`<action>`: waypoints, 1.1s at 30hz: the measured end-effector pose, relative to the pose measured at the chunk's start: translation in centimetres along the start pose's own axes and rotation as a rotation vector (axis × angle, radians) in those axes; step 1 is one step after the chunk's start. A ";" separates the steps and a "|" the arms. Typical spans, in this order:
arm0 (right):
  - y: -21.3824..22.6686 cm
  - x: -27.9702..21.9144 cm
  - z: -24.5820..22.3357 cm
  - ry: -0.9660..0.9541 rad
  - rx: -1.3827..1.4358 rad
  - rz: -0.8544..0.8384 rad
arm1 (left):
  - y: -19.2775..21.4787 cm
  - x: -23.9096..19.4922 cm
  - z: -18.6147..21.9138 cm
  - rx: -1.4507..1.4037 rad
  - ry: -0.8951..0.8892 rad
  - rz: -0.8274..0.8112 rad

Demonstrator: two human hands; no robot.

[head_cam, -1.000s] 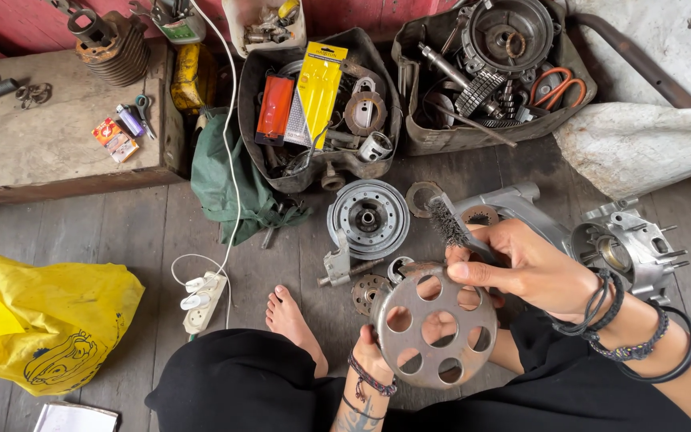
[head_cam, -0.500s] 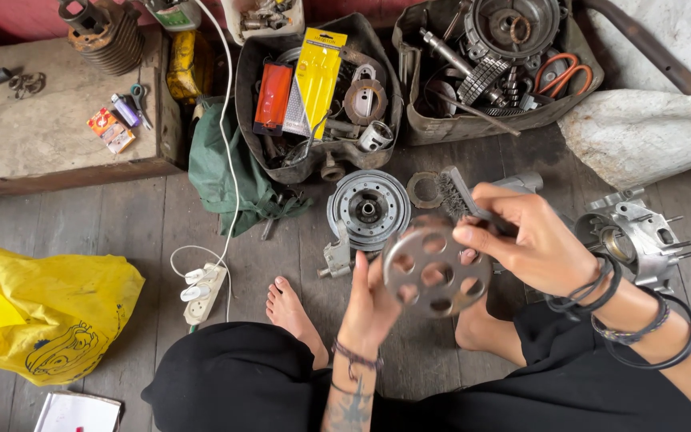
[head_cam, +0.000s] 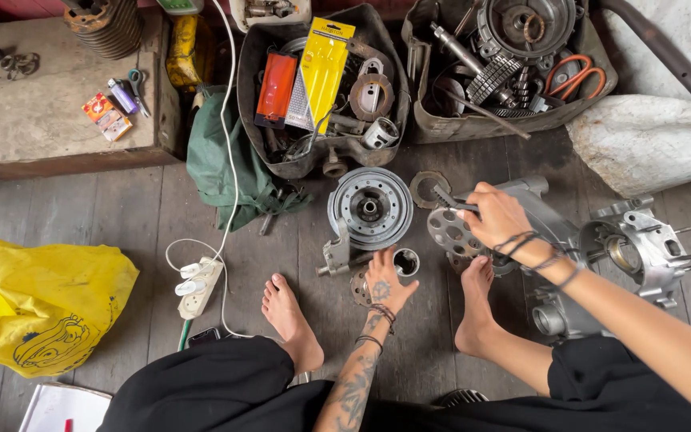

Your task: Inspecting and assembling various motorcycle engine components including a clutch basket and a piston

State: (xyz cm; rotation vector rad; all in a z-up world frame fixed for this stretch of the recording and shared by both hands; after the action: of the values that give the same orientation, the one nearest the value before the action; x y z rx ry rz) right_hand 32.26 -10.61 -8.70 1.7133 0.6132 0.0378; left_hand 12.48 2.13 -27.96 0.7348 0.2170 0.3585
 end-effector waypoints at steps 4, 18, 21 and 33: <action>-5.7 3.7 4.0 -0.111 -0.025 0.017 | -2.9 0.8 0.8 0.308 -0.136 -0.210; -23.2 5.3 12.5 -0.340 0.099 -0.098 | -2.7 1.6 -0.7 0.136 -0.175 -0.210; -25.7 5.7 13.0 -0.324 0.137 -0.107 | 0.5 0.3 -2.5 -0.046 0.051 -0.023; -27.3 5.9 14.2 -0.311 0.281 -0.096 | 0.5 0.2 0.6 -1.562 0.545 0.134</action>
State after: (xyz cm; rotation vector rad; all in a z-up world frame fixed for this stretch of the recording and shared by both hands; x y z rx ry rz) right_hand 32.02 -18.10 -39.16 1.9069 0.4831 -0.3922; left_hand 12.78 2.14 -27.20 -0.9100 0.3187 0.7034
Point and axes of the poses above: each hand's wrist, its own x-axis towards the middle knuckle, its own y-axis out of the back of the hand, z = x × y, the point moved 9 cm from there along x, towards the middle knuckle, and after that the axes turned 11 degrees about -y, right-handed, at the moved point
